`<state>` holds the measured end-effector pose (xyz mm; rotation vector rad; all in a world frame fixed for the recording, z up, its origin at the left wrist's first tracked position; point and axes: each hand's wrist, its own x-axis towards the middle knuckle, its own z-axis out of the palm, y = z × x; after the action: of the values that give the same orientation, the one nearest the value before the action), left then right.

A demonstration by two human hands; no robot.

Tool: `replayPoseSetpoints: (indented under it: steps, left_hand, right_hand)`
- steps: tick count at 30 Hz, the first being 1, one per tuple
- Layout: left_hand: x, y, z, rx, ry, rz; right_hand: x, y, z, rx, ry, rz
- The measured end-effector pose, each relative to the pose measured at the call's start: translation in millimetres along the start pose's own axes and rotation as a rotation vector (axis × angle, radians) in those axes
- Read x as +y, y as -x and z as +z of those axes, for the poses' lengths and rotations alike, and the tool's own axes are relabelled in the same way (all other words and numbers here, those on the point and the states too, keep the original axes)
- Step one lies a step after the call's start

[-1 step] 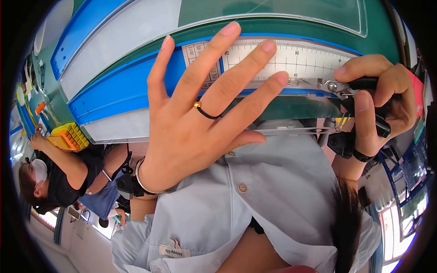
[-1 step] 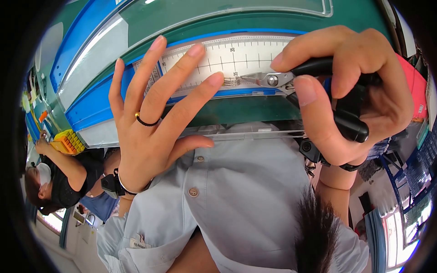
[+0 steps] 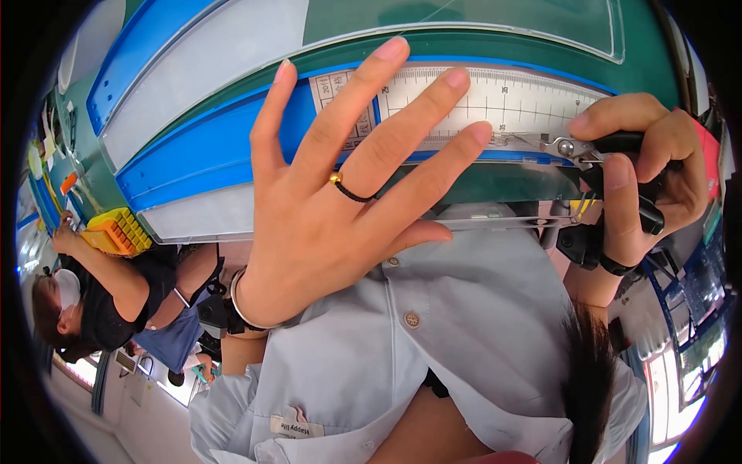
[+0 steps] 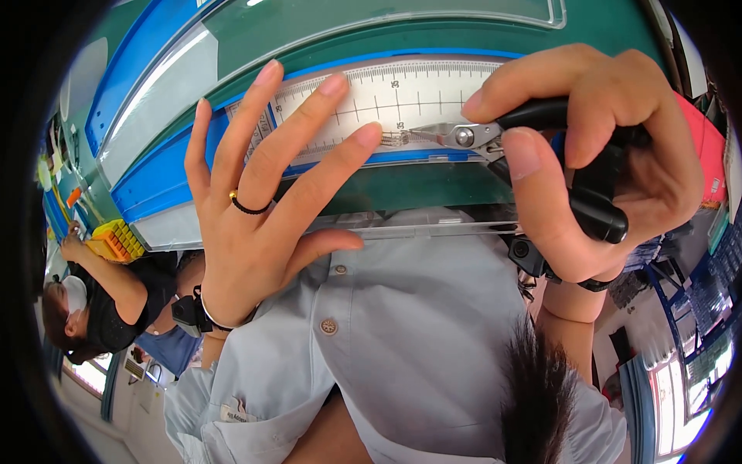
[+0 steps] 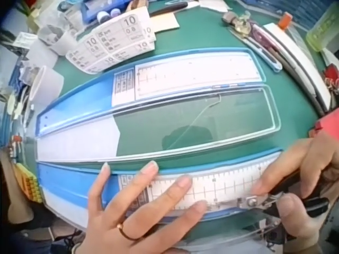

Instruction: Assemble small components by inserting wires into plastic housings using pliers at an assembly station.

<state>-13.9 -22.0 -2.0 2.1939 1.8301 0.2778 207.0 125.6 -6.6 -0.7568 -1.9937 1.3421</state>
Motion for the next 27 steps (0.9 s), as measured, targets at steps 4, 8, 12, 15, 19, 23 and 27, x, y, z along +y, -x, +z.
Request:
replayPoseSetpoints:
  steps: [4, 8, 12, 15, 19, 23, 27]
  left_hand:
    - [1.0, -0.4, -0.7, -0.025, -0.013, -0.01]
    - [3.1, -1.1, -2.2, -0.03, -0.024, -0.018]
    - [3.2, -1.0, -1.1, -0.027, -0.01, -0.024]
    - [1.7, -1.2, -0.1, -0.007, 0.004, -0.023]
    - [-1.6, -0.7, 0.2, 0.002, 0.025, -0.004]
    - [3.6, -0.5, -1.6, 0.012, 0.042, -0.004]
    - [2.1, -1.0, -3.1, 0.001, 0.026, 0.006]
  right_hand:
    - [-0.3, -0.3, -2.4, -0.015, 0.022, -0.026]
    - [-0.4, 0.5, -6.0, -0.041, 0.058, -0.038]
    - [0.6, 1.0, -2.8, -0.053, 0.073, -0.092]
    - [0.1, 0.8, -1.1, -0.074, 0.08, -0.117]
    - [-0.7, 0.0, 0.4, -0.081, 0.108, -0.115]
    - [-3.3, 2.2, -1.6, -0.049, 0.089, -0.109]
    - [-2.1, 1.4, -0.1, -0.023, 0.074, -0.103]
